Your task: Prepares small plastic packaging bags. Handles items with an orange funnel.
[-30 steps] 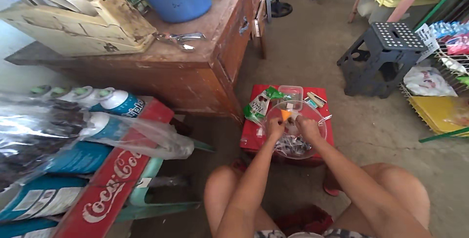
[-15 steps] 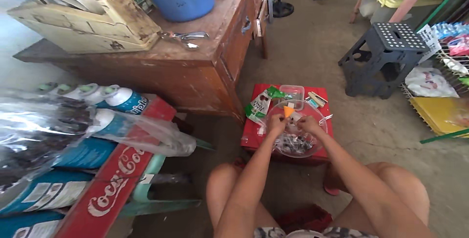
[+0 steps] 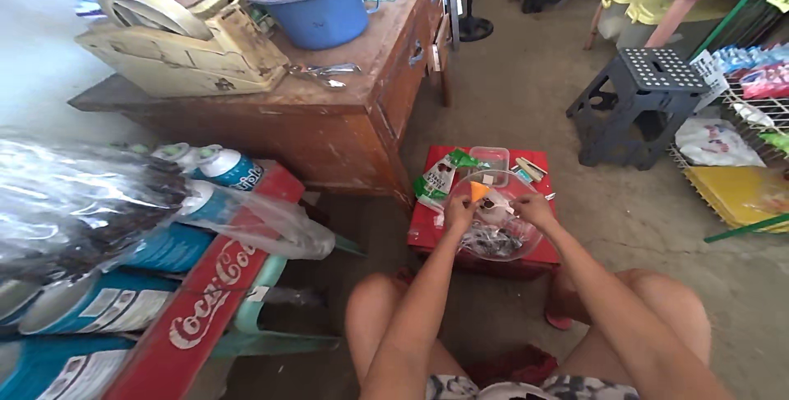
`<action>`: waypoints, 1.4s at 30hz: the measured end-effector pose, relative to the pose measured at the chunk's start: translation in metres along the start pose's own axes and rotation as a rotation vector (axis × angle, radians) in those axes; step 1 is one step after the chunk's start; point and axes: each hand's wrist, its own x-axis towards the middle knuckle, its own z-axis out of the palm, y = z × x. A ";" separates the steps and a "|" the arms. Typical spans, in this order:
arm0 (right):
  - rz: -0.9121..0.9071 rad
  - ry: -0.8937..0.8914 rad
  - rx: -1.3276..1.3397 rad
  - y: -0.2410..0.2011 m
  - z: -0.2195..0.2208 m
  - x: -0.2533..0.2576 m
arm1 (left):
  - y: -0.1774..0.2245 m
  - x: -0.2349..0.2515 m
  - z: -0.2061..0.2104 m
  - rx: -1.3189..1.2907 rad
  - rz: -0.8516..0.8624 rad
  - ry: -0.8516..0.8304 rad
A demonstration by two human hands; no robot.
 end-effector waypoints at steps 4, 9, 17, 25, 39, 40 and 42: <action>0.005 0.023 0.063 -0.007 -0.010 -0.012 | 0.002 -0.011 -0.008 0.094 -0.022 0.022; -0.075 0.100 0.174 -0.031 -0.032 -0.034 | 0.001 -0.021 -0.011 0.127 -0.041 0.041; -0.149 0.096 0.128 -0.047 -0.039 -0.041 | 0.021 -0.027 -0.008 0.066 0.004 0.006; -0.239 0.127 0.001 -0.049 -0.032 -0.039 | 0.020 -0.020 -0.007 0.031 -0.009 0.014; -0.256 0.158 -0.026 -0.047 -0.031 -0.036 | 0.018 -0.015 -0.004 -0.027 -0.001 0.028; -0.241 0.152 0.006 -0.047 -0.030 -0.036 | 0.018 -0.015 -0.004 -0.035 0.003 0.029; -0.205 0.139 0.091 -0.047 -0.029 -0.036 | 0.017 -0.017 -0.004 -0.044 0.011 0.031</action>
